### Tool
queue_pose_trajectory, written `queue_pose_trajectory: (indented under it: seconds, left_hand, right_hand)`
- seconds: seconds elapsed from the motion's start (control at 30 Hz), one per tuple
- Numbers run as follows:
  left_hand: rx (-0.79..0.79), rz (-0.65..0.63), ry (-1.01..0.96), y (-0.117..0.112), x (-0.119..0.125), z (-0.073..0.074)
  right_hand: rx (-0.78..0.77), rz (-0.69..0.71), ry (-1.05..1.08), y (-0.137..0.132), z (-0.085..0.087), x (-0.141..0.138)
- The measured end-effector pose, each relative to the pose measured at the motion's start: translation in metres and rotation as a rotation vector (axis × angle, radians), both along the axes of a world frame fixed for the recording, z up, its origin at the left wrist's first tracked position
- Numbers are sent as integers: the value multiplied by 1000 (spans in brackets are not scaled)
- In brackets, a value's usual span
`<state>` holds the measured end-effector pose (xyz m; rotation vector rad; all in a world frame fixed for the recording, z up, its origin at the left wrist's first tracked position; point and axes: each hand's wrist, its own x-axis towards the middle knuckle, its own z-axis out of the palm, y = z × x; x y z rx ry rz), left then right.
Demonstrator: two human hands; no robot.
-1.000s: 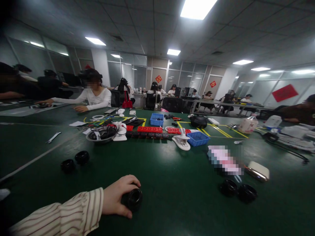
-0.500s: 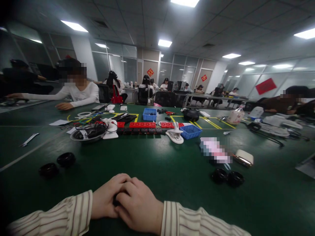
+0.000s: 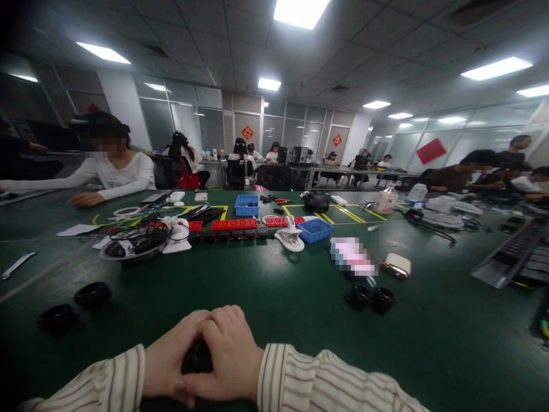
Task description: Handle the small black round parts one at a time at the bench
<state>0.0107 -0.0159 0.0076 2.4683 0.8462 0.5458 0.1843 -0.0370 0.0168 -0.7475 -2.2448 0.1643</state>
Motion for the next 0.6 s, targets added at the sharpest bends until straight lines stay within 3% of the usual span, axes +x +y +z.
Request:
queue_pose_trajectory:
  seconds: [0.07,0.17,0.37,0.5,0.6]
  left_hand:
    - [22,49,15,-2,1,0]
    - [16,67,36,-3,4,2]
    - [-36,51,27,-1,10,2]
    - [-35,77,-19,10,-1,-16]
    - [-8,18,-12,25,-14,-39]
  right_hand:
    - [-3,-98,-102,4,-8,-3]
    - [43,-114,-227,10,-15,-5]
    - [143,141,-292,11,-5,1]
    - [231,306,-478,6,4,3]
    - [268,229,-478,4,5,2]
